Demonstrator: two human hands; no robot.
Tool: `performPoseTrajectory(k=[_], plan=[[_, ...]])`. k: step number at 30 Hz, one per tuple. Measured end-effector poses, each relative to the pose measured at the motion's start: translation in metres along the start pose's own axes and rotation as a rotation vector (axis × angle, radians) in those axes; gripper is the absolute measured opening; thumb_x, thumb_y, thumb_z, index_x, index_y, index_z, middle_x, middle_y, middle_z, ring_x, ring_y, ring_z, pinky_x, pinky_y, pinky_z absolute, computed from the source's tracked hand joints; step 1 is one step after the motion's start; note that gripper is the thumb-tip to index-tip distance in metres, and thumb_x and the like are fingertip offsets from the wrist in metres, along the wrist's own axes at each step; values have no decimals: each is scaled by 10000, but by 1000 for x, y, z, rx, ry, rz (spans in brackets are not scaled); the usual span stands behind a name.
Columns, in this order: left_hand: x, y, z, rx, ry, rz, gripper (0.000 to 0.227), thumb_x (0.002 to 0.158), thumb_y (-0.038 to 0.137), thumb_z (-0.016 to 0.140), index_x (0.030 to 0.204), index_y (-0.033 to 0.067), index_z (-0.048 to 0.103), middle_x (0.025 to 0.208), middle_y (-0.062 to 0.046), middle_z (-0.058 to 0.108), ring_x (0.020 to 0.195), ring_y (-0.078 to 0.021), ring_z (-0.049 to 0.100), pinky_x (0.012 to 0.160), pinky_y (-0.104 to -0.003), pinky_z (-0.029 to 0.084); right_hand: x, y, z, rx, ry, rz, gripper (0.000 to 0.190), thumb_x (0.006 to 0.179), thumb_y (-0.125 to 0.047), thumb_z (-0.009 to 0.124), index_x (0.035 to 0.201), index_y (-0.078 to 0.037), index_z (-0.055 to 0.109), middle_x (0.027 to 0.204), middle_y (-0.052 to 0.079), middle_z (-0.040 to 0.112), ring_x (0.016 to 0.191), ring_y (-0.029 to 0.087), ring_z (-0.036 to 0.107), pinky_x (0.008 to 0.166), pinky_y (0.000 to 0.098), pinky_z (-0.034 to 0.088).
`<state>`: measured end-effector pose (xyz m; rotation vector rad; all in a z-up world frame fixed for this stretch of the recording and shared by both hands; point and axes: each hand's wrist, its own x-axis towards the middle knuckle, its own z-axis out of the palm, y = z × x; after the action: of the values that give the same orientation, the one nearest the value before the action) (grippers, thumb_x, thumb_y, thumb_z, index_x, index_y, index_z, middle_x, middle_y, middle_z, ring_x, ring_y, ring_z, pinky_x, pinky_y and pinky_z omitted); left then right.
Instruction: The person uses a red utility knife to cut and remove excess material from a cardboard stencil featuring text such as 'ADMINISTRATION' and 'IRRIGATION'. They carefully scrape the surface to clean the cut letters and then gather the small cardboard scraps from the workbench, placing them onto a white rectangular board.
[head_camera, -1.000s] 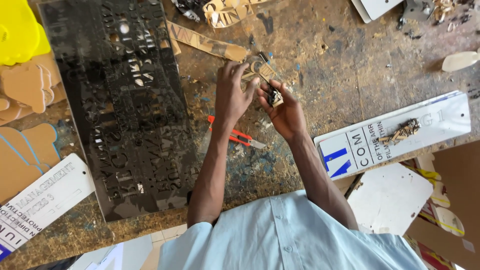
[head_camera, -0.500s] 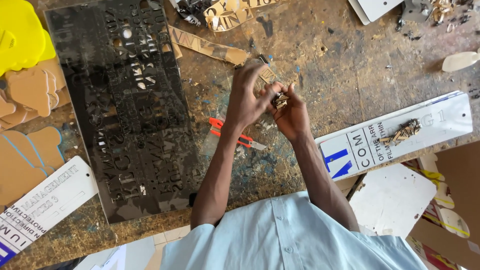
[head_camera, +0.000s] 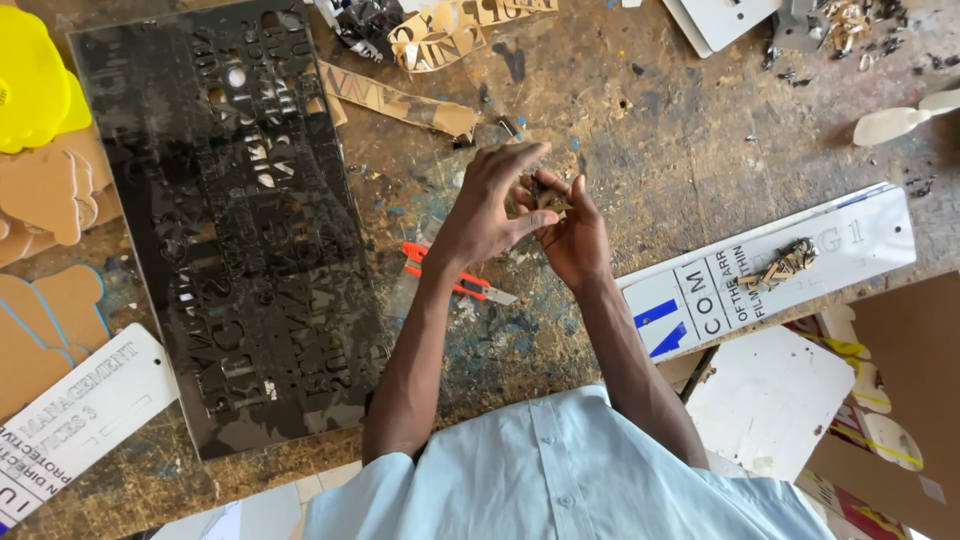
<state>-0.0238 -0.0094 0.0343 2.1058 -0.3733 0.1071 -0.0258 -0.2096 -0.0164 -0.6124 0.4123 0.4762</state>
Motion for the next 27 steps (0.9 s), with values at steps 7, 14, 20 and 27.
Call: performPoseTrajectory(k=[7,14,20,27], plan=[[46,-68,37,541,278,-122,616,1043,326,860,1568,122,610,1331,-135,753,1346,-326,637,1143,-516,449,4,3,-4,86,3,22,603,1131,-495,657,1429,26,711,1459,291,735,1320,432,770,1056,490,712],[48,-60,43,182,249,88,642,987,242,886,1568,159,626,1186,-89,843,1204,-340,758,1074,-498,467,-11,-8,-11,12,6,-32,639,1132,-535,641,1447,16,717,1453,268,745,1329,413,768,1060,490,718],[20,5,26,-48,187,135,582,1070,306,838,1601,172,638,1371,-127,797,1353,-359,666,1237,-525,418,-2,-9,-11,103,14,28,534,1173,-458,592,1382,6,754,1398,251,776,1241,418,807,916,482,760],[43,-104,-8,480,94,-110,807,1064,357,882,1703,86,470,1718,-155,570,1669,-456,319,1339,-686,264,-16,-6,7,123,6,-11,420,1179,-353,614,1235,36,761,1307,260,751,1085,348,798,791,364,743]])
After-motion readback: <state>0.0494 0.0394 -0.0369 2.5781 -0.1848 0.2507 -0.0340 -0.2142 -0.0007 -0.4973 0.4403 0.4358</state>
